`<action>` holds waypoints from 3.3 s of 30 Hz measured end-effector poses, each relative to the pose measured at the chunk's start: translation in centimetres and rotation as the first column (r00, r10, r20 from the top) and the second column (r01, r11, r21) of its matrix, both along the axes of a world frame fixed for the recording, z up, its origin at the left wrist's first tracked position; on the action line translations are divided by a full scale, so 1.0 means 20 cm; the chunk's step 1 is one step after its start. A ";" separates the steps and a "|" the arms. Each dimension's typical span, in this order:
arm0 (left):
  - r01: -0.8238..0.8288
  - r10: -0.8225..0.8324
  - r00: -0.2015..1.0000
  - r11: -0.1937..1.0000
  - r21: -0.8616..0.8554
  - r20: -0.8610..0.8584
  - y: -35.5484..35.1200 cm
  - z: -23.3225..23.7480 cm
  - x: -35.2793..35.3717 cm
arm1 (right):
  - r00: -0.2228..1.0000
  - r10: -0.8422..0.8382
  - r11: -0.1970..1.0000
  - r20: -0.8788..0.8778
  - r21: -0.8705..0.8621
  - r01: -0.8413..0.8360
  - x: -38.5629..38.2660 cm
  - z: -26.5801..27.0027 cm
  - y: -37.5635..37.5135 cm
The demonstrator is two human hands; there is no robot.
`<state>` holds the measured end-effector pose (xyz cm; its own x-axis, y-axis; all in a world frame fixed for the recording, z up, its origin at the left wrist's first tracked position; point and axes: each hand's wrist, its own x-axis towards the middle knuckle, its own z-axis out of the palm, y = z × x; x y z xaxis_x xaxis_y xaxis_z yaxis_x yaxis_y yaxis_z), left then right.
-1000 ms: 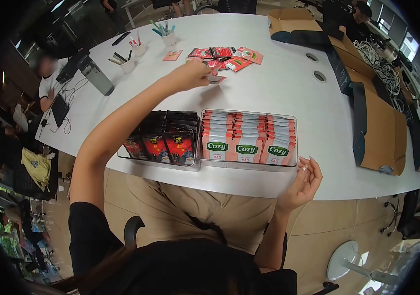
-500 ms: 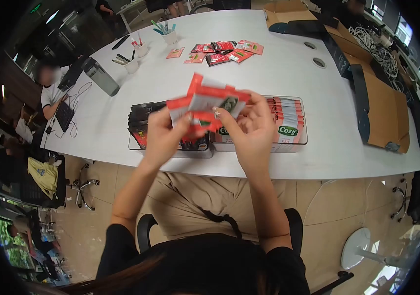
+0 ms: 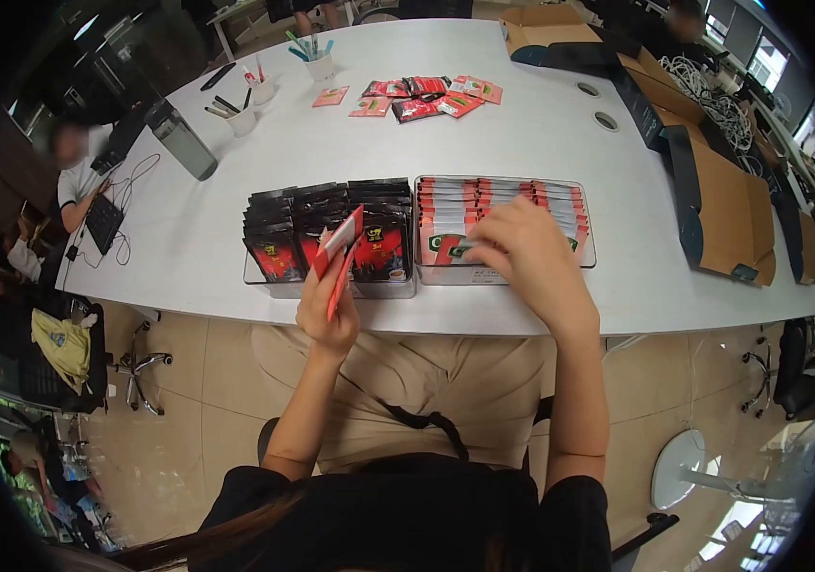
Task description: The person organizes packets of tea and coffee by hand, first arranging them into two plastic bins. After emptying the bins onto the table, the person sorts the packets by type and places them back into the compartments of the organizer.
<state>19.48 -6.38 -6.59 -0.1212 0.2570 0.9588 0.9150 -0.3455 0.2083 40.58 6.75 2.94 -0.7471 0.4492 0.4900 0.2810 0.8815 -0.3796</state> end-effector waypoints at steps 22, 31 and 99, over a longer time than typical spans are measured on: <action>0.287 -0.377 0.636 0.926 0.247 0.673 -0.05 -0.05 0.06 | 0.991 -0.038 0.977 0.131 0.215 0.009 -0.22 -0.04 0.08; 0.422 -0.450 0.393 0.863 0.277 0.802 -0.08 0.02 0.22 | 0.934 0.089 0.965 -0.345 -0.204 -0.167 -0.23 -0.07 -0.27; 0.787 -0.581 0.294 0.598 0.153 0.759 -0.22 0.18 0.19 | 0.948 -0.309 0.946 0.075 0.126 0.298 0.36 0.08 0.11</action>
